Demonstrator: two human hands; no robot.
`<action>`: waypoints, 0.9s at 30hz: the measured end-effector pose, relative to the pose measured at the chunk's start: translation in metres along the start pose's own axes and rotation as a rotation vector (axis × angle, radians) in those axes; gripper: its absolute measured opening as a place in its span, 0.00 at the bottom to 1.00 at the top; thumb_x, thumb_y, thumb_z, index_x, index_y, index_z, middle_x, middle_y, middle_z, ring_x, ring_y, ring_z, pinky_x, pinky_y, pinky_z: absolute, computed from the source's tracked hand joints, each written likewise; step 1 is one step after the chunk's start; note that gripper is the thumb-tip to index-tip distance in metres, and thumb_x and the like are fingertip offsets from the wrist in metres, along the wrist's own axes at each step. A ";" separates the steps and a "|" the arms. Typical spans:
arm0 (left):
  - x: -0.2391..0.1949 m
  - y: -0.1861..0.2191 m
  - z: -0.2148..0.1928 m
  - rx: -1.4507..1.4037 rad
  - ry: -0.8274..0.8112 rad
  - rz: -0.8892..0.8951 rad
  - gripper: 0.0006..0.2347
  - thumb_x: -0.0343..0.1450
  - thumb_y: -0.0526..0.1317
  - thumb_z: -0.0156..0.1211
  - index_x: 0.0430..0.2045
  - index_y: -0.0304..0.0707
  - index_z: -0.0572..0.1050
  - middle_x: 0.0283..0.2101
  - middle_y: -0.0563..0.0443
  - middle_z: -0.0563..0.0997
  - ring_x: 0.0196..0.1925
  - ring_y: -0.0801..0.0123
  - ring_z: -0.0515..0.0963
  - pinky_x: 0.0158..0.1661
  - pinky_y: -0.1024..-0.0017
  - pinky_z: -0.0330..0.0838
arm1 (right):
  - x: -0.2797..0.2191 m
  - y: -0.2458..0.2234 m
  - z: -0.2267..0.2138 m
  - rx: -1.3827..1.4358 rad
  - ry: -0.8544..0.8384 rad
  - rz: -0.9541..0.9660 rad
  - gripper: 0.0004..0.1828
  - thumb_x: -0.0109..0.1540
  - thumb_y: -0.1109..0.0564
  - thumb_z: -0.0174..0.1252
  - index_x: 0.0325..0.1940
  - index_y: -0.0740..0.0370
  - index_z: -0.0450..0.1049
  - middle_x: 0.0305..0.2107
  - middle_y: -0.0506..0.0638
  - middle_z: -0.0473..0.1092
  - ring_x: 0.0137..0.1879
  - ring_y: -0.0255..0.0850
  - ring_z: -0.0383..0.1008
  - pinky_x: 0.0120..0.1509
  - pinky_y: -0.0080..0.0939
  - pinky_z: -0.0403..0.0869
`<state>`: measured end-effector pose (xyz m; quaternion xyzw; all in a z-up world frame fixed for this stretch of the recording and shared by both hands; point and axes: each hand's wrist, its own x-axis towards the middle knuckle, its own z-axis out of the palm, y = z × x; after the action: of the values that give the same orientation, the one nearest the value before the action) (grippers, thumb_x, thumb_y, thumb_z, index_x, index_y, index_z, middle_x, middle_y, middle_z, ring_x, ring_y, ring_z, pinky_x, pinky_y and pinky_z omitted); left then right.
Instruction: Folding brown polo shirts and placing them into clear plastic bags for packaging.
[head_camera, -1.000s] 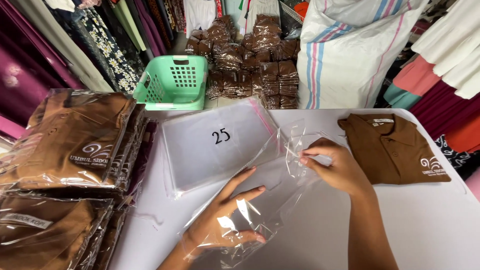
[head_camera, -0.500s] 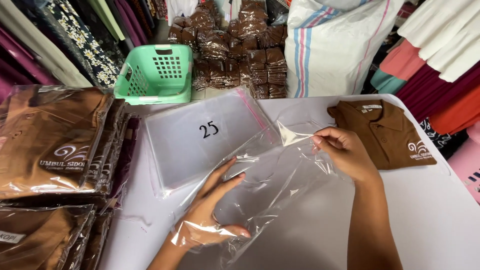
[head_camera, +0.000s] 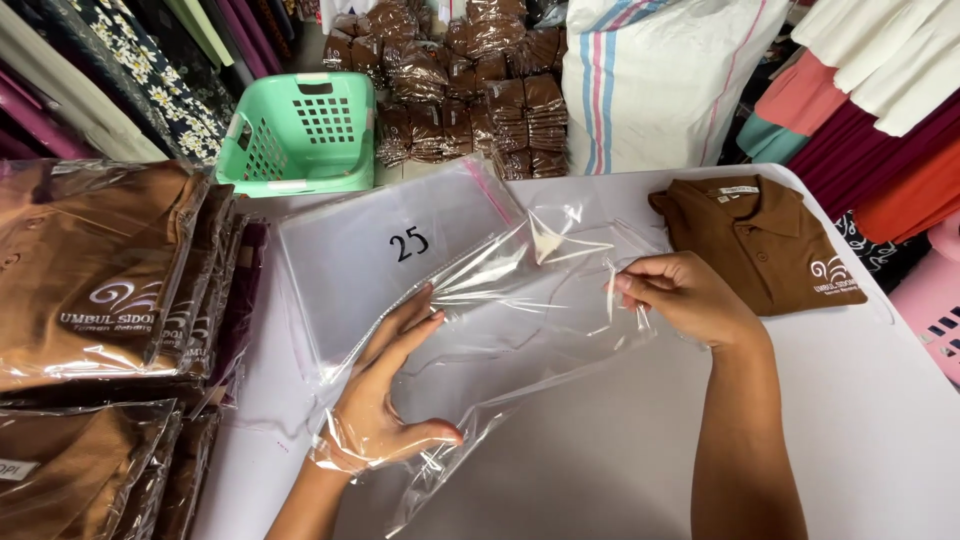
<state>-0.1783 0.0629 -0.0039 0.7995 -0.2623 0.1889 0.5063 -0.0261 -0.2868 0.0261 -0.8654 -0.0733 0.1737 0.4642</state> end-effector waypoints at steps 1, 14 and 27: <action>0.000 -0.001 -0.002 0.014 -0.008 0.008 0.43 0.62 0.62 0.69 0.69 0.35 0.64 0.77 0.32 0.58 0.81 0.46 0.60 0.77 0.51 0.56 | -0.001 -0.003 0.000 0.017 0.065 0.004 0.16 0.68 0.51 0.60 0.44 0.64 0.88 0.29 0.50 0.78 0.38 0.35 0.74 0.44 0.34 0.69; -0.005 -0.006 0.007 -0.046 0.063 -0.496 0.37 0.70 0.49 0.62 0.75 0.45 0.53 0.75 0.49 0.62 0.77 0.57 0.66 0.69 0.54 0.65 | 0.032 0.036 0.018 0.148 0.133 -0.203 0.15 0.67 0.51 0.63 0.32 0.64 0.76 0.24 0.47 0.71 0.32 0.33 0.70 0.40 0.33 0.69; -0.069 0.004 0.026 0.859 0.332 -0.451 0.08 0.77 0.37 0.63 0.48 0.45 0.85 0.45 0.53 0.86 0.35 0.65 0.86 0.35 0.71 0.78 | 0.034 0.052 0.008 -0.214 0.137 0.144 0.51 0.54 0.26 0.59 0.75 0.53 0.65 0.63 0.45 0.72 0.70 0.40 0.70 0.69 0.39 0.68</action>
<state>-0.2350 0.0534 -0.0510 0.9313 0.1021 0.2902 0.1950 0.0009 -0.2997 -0.0292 -0.9228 0.0030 0.1381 0.3596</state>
